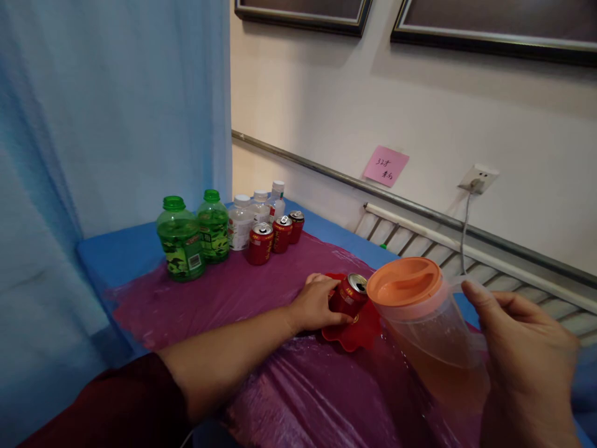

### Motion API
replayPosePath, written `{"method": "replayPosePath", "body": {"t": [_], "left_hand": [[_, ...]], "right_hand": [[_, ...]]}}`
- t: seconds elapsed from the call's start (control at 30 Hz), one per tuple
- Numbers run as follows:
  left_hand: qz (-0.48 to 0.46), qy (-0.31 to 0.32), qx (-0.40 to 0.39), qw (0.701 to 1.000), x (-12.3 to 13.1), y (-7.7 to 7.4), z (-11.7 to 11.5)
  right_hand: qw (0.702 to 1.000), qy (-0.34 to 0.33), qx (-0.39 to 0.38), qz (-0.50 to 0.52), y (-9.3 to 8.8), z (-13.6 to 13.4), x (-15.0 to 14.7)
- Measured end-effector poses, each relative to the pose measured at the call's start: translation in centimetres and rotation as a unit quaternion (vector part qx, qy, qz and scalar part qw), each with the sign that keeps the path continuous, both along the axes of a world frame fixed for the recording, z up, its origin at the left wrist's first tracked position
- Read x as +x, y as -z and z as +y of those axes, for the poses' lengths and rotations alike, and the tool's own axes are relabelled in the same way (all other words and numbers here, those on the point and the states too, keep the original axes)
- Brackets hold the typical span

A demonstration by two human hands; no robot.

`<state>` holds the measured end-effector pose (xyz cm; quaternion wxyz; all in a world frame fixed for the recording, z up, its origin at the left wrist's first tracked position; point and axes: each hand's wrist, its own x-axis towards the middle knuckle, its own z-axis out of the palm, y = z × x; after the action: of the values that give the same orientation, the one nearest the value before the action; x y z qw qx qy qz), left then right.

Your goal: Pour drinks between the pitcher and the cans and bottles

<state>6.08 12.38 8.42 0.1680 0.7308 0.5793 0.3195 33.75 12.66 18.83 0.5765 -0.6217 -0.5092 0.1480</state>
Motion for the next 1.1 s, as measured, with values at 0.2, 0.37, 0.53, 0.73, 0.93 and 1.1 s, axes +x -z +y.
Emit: {"method": "replayPosePath", "body": {"t": [0.2, 0.37, 0.53, 0.73, 0.93, 1.1], "left_hand": [[-0.002, 0.001, -0.004, 1.000, 0.03, -0.17, -0.02], [0.000, -0.001, -0.006, 1.000, 0.06, -0.23, -0.05], [0.001, 0.002, -0.009, 1.000, 0.02, -0.18, -0.01], [0.001, -0.002, -0.009, 1.000, -0.02, -0.22, -0.06], [0.003, -0.001, -0.005, 1.000, -0.05, -0.17, -0.02], [0.007, -0.007, -0.007, 1.000, -0.05, -0.22, -0.03]], "right_hand": [[0.999, 0.035, -0.014, -0.001, -0.34, -0.34, -0.35], [0.999, 0.034, -0.017, 0.015, -0.48, -0.40, -0.57], [0.999, 0.042, -0.019, 0.009, -0.68, -0.54, -0.69], [0.999, 0.043, -0.022, 0.010, -0.53, -0.48, -0.56], [0.999, 0.042, -0.032, 0.004, -0.97, -0.79, -0.76], [0.999, 0.041, -0.013, 0.009, -0.92, -0.79, -0.70]]}}
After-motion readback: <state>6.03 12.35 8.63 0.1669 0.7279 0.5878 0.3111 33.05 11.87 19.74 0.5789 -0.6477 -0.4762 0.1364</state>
